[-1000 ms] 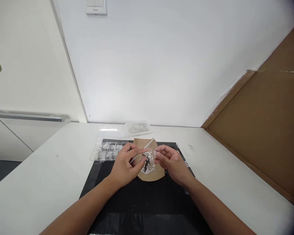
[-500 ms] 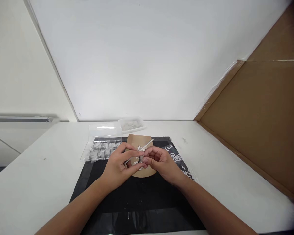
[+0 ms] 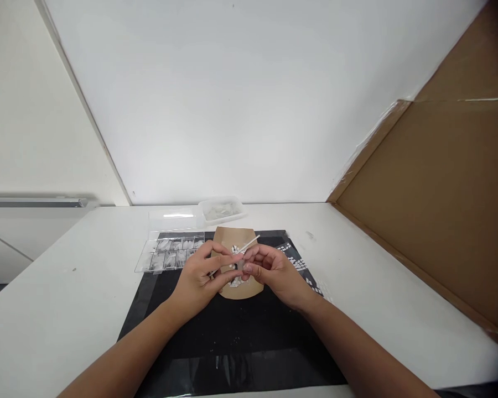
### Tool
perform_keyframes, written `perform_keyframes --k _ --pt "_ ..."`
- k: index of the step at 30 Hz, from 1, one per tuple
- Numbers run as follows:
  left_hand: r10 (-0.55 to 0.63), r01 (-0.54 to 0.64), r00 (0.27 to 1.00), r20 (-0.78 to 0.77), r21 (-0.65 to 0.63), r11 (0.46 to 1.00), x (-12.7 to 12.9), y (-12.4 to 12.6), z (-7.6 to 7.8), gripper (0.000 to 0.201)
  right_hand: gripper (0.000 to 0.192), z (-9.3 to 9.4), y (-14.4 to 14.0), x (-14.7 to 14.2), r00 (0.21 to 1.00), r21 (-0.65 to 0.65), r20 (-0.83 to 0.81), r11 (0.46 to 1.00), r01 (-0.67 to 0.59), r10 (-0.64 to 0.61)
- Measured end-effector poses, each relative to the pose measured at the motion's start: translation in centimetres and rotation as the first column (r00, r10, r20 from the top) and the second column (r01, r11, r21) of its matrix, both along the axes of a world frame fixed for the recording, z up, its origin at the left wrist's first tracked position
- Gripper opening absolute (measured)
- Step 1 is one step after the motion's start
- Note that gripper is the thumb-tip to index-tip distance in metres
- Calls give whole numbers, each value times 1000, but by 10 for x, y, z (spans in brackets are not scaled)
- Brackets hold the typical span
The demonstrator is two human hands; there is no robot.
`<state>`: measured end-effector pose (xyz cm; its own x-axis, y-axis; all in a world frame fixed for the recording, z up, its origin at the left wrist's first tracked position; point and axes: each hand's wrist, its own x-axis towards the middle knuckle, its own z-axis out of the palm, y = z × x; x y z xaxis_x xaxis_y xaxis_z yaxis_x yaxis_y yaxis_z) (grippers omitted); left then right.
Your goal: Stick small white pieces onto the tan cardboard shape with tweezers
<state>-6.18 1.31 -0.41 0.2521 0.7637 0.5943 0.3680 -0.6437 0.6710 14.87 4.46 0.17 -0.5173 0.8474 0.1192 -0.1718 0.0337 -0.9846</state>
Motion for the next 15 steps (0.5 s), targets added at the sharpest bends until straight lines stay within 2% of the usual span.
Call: perform_keyframes --k 6,10,15 --pt "-11 13 999 32 -70 997 0 -1 -1 29 25 -1 0 1 998 12 63 1000 -18 17" --pt "-11 14 999 40 -90 996 0 -1 -1 27 22 -2 0 1 999 14 39 1000 -27 26" --pt "-12 12 1000 2 -58 998 -1 0 -2 28 24 1 -1 1 999 42 44 999 -22 20"
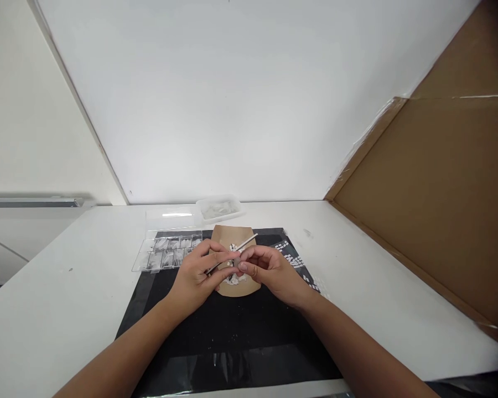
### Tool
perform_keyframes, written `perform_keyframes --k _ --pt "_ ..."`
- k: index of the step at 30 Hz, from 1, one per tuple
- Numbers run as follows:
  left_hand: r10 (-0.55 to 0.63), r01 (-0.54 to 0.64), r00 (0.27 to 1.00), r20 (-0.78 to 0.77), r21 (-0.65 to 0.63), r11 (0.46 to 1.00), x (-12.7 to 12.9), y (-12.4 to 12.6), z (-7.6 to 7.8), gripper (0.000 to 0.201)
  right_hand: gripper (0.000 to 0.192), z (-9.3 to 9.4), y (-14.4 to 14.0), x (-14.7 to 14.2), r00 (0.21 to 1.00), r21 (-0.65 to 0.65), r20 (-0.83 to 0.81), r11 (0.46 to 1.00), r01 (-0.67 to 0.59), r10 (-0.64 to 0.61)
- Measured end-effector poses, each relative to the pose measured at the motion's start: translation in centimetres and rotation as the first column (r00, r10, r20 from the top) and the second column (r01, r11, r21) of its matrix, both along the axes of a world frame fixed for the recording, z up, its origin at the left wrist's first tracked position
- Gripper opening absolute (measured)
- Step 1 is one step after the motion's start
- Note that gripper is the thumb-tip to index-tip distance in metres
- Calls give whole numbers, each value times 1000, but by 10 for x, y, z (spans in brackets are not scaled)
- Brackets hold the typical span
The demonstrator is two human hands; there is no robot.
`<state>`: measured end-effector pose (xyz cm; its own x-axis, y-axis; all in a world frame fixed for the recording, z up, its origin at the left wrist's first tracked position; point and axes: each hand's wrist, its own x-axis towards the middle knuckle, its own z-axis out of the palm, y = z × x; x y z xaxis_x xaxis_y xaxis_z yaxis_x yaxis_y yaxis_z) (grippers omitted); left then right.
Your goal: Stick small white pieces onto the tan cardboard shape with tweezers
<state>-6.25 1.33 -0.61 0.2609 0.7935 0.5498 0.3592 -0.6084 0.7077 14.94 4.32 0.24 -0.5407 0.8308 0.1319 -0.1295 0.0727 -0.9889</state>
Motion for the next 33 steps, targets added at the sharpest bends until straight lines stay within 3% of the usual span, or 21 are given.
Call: perform_keyframes --k 3,5,7,10,14,19,24,33 --pt "66 -54 994 -91 128 990 -3 3 -1 28 26 1 2 2 997 85 67 996 41 -47" --pt "133 -97 976 -172 202 974 -8 7 -1 29 27 1 5 6 972 215 186 971 104 -145" --pt "219 -158 942 -255 241 958 -14 10 0 28 27 -1 10 12 896 425 337 896 129 -289" --pt "395 -309 857 -331 284 908 -27 14 3 26 29 -5 15 20 769 640 478 768 25 -424" --pt "570 -488 681 -459 297 821 -42 19 7 25 35 -6 16 23 723 672 525 740 -31 -448" --pt "665 -574 518 -538 358 737 -48 18 9 23 33 -5 14 21 693 694 553 715 -78 -461" --pt "673 -586 449 -587 375 718 -45 14 12 23 19 -6 13 20 672 718 565 686 -116 -478" --pt "672 -676 347 -654 322 663 -50 13 21 29 17 -5 16 24 662 710 566 698 -90 -491"
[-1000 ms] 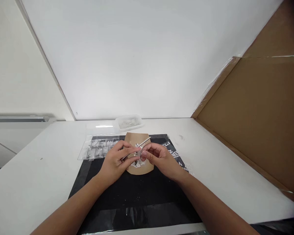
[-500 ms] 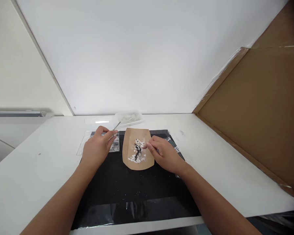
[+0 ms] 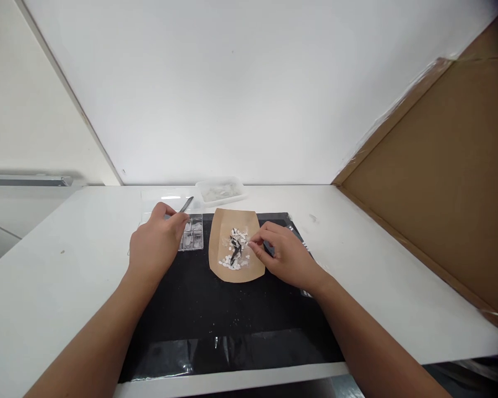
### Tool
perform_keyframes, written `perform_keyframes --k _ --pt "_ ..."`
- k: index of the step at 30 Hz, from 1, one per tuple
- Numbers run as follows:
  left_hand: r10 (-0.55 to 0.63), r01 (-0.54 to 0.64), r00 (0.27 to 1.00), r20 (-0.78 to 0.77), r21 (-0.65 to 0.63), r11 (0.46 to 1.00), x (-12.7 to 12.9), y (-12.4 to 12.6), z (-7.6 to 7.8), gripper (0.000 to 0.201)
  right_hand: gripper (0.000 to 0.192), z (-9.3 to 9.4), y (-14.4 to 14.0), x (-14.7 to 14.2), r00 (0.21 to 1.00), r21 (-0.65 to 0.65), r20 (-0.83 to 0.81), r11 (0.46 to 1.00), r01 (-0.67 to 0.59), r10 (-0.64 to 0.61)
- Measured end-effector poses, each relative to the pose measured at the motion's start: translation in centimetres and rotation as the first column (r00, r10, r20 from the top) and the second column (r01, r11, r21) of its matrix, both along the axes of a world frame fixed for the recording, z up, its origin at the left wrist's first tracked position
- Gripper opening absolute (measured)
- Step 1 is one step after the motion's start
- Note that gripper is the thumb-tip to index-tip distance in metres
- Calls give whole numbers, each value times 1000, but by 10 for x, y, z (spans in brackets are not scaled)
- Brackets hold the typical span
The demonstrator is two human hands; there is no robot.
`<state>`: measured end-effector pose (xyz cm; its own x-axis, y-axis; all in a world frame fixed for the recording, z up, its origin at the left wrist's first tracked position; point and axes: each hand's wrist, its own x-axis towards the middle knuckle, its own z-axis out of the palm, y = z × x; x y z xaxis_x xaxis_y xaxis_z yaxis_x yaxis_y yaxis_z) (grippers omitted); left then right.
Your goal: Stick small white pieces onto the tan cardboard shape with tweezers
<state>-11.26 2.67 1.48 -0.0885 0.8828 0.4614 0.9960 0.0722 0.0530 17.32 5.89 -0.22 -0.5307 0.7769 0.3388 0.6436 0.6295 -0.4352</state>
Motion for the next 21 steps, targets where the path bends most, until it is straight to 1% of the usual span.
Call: perform_keyframes --k 7,10,13,16,19,21 --pt "93 -91 995 24 -54 994 -3 1 0 29 23 -1 1 2 1000 -15 9 1000 22 -22" --pt "96 -93 994 49 -61 994 -1 0 1 29 28 -1 0 0 999 -4 22 1000 30 -30" --pt "70 -69 996 60 -28 997 2 -1 1 30 30 -1 0 -3 999 -3 28 1000 18 -18" --pt "-7 5 998 67 27 1000 6 -1 -1 30 29 0 1 -6 1000 4 29 1000 9 -10" --pt "-141 133 986 89 97 986 10 -1 -6 26 28 -2 4 -6 999 28 32 999 24 -25" --pt "-236 217 964 119 151 964 14 -1 -10 31 28 -4 7 -5 999 46 23 998 38 -39"
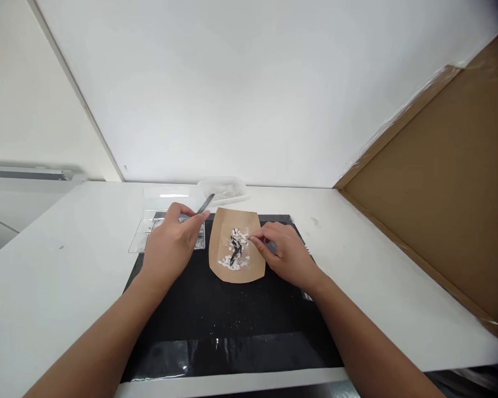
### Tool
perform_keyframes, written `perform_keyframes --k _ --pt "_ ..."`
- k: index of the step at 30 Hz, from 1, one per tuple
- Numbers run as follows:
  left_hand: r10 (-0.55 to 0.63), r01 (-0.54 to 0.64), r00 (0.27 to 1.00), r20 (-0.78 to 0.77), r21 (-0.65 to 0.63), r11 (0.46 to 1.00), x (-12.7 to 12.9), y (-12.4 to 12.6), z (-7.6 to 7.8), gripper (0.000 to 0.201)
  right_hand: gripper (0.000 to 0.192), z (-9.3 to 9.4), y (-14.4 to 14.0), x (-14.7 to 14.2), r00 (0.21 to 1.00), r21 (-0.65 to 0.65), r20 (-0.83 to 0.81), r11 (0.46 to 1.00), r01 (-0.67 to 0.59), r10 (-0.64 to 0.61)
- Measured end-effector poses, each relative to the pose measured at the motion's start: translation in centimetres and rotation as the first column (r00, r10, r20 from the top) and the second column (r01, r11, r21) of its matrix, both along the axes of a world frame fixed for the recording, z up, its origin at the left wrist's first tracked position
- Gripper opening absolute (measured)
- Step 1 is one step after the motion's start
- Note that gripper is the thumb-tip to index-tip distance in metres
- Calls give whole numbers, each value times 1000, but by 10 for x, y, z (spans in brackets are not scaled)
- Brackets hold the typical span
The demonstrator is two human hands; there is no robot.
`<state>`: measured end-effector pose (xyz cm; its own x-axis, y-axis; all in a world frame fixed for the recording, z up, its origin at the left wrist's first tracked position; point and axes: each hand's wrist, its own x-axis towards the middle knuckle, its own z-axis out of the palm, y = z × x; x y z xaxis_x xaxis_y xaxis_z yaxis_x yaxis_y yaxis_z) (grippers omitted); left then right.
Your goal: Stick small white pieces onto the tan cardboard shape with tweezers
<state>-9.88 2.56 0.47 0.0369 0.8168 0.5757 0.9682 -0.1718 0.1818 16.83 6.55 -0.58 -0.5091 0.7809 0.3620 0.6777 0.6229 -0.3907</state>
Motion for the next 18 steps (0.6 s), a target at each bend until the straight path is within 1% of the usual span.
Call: perform_keyframes --k 3,7,10,13,18 --pt "-98 95 994 52 59 994 5 0 -5 38 29 -2 5 0 1000 18 -30 1000 9 -8" --pt "-124 113 985 122 94 989 4 5 -10 37 27 1 12 -7 997 -12 -59 999 -43 42" --pt "-129 108 976 174 126 986 -1 10 -13 35 24 8 19 -21 994 -38 13 993 -110 111" --pt "-126 93 970 210 160 983 -5 13 -15 35 20 12 27 -39 981 -30 100 986 -161 164" --pt "-110 76 968 227 154 985 -6 13 -15 34 21 8 40 -60 956 -7 232 983 -183 180"
